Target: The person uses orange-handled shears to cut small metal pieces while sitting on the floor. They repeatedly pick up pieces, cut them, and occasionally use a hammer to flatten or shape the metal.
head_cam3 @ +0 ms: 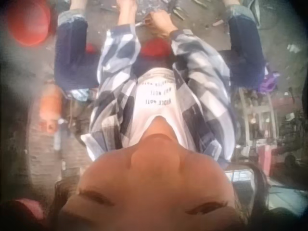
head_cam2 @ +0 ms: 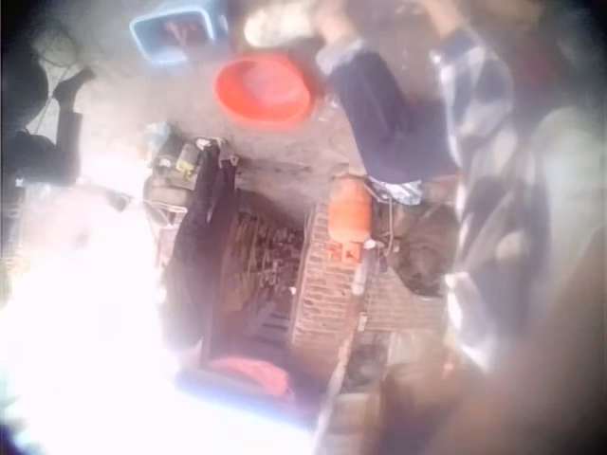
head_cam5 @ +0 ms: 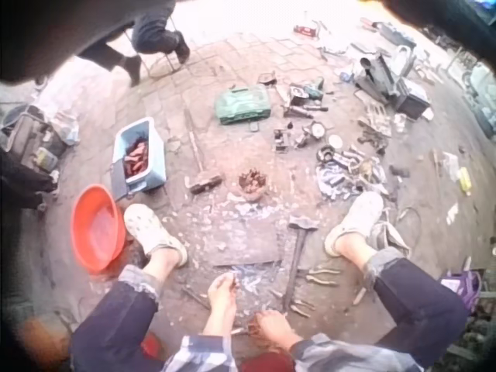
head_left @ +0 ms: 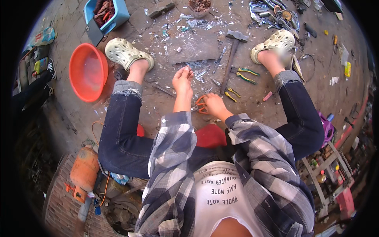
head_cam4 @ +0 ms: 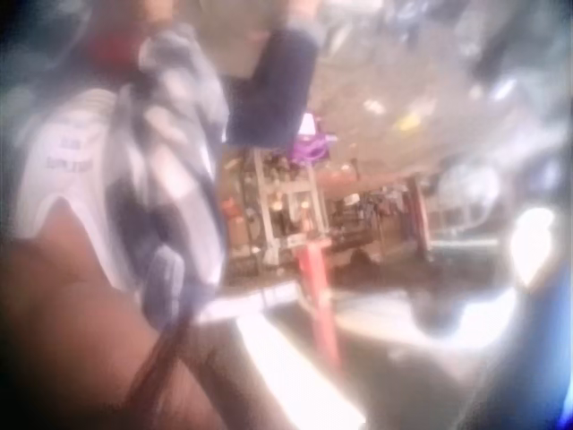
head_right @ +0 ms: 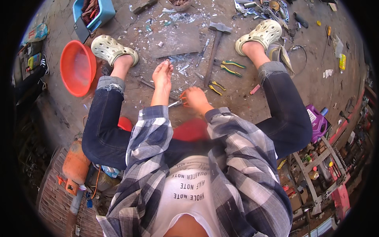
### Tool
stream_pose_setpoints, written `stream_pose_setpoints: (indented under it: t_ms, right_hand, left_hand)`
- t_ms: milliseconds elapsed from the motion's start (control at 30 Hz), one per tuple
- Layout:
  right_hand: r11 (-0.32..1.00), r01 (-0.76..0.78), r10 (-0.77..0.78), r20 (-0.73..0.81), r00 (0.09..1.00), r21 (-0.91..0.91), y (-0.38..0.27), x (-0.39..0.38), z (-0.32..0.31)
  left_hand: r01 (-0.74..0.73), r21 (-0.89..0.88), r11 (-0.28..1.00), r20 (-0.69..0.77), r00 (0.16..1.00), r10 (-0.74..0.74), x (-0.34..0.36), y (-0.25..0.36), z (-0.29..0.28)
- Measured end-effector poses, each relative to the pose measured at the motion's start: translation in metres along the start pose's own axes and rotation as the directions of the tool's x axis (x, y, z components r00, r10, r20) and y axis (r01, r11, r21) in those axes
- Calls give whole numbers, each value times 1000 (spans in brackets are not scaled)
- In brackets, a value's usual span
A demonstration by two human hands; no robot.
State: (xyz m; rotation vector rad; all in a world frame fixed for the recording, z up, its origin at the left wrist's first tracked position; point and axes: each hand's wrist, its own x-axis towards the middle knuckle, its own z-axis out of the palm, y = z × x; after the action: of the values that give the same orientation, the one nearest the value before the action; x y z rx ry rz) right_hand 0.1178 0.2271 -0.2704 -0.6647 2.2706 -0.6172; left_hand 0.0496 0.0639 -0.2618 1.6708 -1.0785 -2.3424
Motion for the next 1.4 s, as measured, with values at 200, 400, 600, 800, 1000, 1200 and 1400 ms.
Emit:
stream_pose_setpoints:
  t_ms: [200,400,600,800,1000,1200,1400]
  right_hand:
    - [873,-371,487,-501,715,317,39,53,-41]
    - [429,45,578,-312,754,902,20,86,-72]
    - [224,145,513,-243,823,964,-3,108,-97]
    - [290,97,432,-221,874,952,6,109,-115]
    - [273,116,327,-206,922,955,0,107,-130]
    - [479,95,250,-240,938,872,-4,105,-146]
    - [616,91,259,-310,915,783,-10,104,-158]
  left_hand:
    - [-20,119,993,74,997,11,13,-14,24]
    - [101,-15,995,235,967,-95,11,-12,40]
    - [3,102,995,329,944,-36,5,0,47]
    - [-75,242,967,345,939,-14,5,16,54]
    - [71,146,987,407,905,-125,6,29,52]
    - [179,31,983,513,842,-169,11,31,39]
    - [-126,126,984,513,858,44,3,33,49]
